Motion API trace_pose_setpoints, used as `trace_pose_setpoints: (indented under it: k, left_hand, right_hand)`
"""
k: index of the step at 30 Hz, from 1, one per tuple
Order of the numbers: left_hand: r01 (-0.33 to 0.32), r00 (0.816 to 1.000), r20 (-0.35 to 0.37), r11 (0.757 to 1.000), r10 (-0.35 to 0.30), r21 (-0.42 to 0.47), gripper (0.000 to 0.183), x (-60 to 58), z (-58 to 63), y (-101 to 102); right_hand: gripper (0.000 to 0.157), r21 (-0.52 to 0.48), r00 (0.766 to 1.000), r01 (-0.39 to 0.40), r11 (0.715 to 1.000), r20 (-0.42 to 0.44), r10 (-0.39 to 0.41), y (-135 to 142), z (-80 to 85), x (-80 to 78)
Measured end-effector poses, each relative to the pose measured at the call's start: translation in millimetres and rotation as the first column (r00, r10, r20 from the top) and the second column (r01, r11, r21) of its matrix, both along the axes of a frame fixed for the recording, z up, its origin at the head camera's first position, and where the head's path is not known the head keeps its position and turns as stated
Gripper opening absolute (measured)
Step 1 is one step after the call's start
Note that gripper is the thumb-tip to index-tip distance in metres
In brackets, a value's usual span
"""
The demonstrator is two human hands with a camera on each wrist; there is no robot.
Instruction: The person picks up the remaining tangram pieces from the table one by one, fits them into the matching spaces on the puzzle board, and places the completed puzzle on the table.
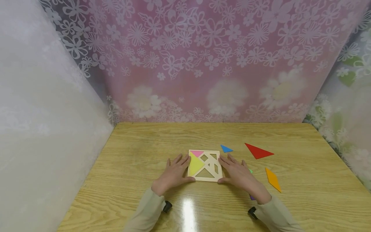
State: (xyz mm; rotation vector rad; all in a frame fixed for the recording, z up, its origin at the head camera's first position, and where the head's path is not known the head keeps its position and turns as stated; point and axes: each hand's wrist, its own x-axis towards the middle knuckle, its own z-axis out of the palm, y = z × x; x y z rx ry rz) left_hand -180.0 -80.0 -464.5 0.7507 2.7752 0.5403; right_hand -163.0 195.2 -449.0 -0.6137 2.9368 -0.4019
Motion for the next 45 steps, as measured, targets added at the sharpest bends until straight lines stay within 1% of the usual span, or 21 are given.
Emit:
trace_pose_setpoints:
  k: [10, 18, 23, 28, 36, 42, 45]
  left_hand:
    - [0.004, 1.000, 0.009, 1.000, -0.004, 0.014, 0.090, 7.4, 0.1, 5]
    - [0.011, 1.000, -0.012, 1.000, -0.011, 0.017, 0.088, 13.9, 0.8, 7]
    - [0.007, 1.000, -0.018, 1.000, -0.007, -0.007, 0.088, 16.9, 2.8, 8]
    - [0.012, 0.999, -0.033, 0.999, -0.014, -0.033, 0.087, 21.2, 5.5, 12]
    - [0.014, 0.998, -0.054, 0.999, -0.016, -0.050, 0.088, 22.5, 2.2, 17]
    - [0.002, 0.999, -0.048, 0.999, -0.005, -0.045, 0.087, 25.0, 4.5, 20]
    - [0.000, 0.998, -0.058, 0.999, -0.003, -0.047, 0.088, 25.6, 4.5, 21]
  right_hand:
    - [0.089, -0.003, 0.999, 0.016, 1.000, 0.027, -0.016, 6, -0.2, 6.2]
    - [0.089, 0.001, 1.000, 0.013, 1.000, 0.020, -0.013, 10, -4.0, 11.2]
    - [0.089, -0.010, 1.000, 0.009, 1.000, 0.008, -0.009, 13, -5.6, 14.0]
    - [0.089, 0.002, 1.000, 0.010, 1.000, 0.009, -0.010, 15, -4.2, 16.4]
    - [0.090, 0.010, 1.000, 0.017, 1.000, 0.022, -0.017, 18, -1.3, 18.4]
    - [0.090, -0.003, 0.999, 0.027, 1.000, 0.025, -0.027, 21, -2.5, 20.8]
    - [0.090, -0.001, 1.000, 0.024, 1.000, 0.016, -0.024, 22, -2.9, 21.2]
